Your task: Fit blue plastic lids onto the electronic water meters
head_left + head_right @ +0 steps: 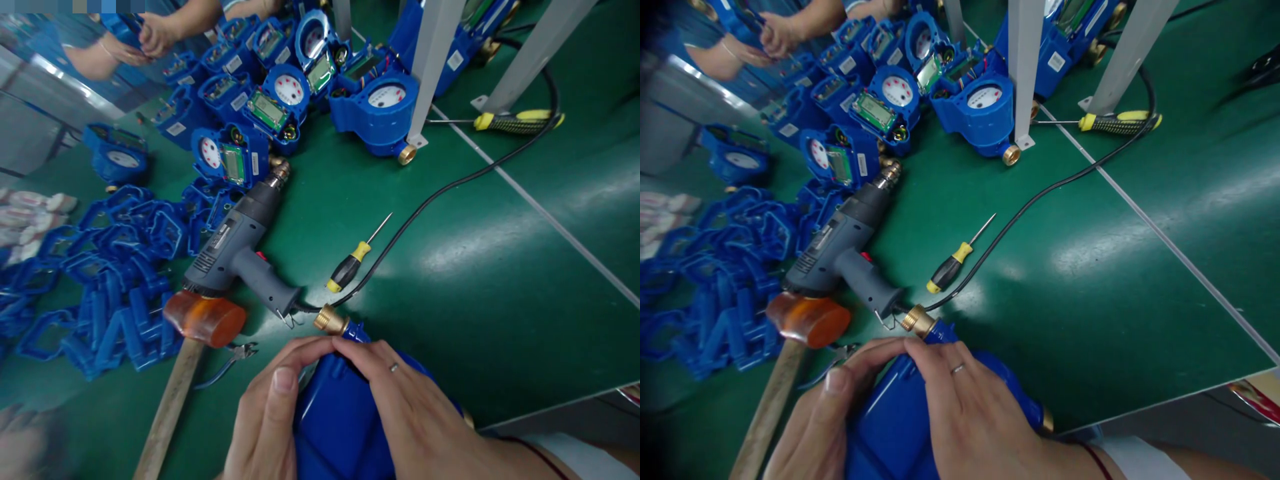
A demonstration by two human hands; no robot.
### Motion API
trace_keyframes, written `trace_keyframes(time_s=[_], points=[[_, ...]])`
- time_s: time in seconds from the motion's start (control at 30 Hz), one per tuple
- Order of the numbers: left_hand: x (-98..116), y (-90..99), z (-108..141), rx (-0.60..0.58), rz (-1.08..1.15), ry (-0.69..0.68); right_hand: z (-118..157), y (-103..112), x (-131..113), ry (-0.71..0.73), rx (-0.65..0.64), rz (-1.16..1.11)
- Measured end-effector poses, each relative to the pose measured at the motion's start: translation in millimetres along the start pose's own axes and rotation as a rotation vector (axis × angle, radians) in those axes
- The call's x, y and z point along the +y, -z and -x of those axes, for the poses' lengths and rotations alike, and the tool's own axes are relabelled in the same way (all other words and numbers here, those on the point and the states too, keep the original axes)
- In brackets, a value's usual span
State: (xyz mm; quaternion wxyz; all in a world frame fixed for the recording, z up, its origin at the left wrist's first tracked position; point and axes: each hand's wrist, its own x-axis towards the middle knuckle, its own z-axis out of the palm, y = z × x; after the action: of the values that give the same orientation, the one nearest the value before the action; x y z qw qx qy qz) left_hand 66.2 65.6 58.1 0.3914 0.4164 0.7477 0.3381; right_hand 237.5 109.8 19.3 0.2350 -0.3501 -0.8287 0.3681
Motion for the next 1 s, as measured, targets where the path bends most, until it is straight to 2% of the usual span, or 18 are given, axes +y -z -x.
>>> trace_keyframes(time_s=[0.07,0.2,0.3,0.37,0.47,0.57,0.63,0.7,0.77,0.83,0.93,1.0], points=[[4,-0.1,3,-0.073,0.101,0.059,-3,3,0,0.007,-0.038,-0.034],[11,-3.4,6,-0.026,0.287,0.144,-15,14,1,0.034,-0.277,-0.048],[13,-8.3,3,-0.057,0.376,0.097,-23,23,3,0.055,-0.351,-0.061],[13,-11.7,1,-0.008,0.385,-0.006,-26,27,4,0.074,-0.366,-0.092],[3,-13.3,7,0.201,0.185,-0.213,-28,28,6,0.080,-0.386,-0.127],[-22,-8.7,27,0.357,-0.072,-0.472,-33,26,9,0.080,-0.366,-0.148],[-41,-4.2,40,0.311,-0.202,-0.530,-41,25,13,0.062,-0.312,-0.161],[-54,-1.3,47,0.199,-0.321,-0.493,-49,28,18,0.040,-0.242,-0.157],[-58,-1.6,44,0.110,-0.427,-0.458,-56,32,23,0.028,-0.209,-0.144],[-51,-4.1,33,0.108,-0.521,-0.484,-60,38,27,0.040,-0.218,-0.143],[-33,-6.7,11,0.176,-0.581,-0.587,-60,44,30,0.045,-0.253,-0.142],[-24,-5.4,-4,0.117,-0.568,-0.612,-59,47,31,0.049,-0.271,-0.148]])
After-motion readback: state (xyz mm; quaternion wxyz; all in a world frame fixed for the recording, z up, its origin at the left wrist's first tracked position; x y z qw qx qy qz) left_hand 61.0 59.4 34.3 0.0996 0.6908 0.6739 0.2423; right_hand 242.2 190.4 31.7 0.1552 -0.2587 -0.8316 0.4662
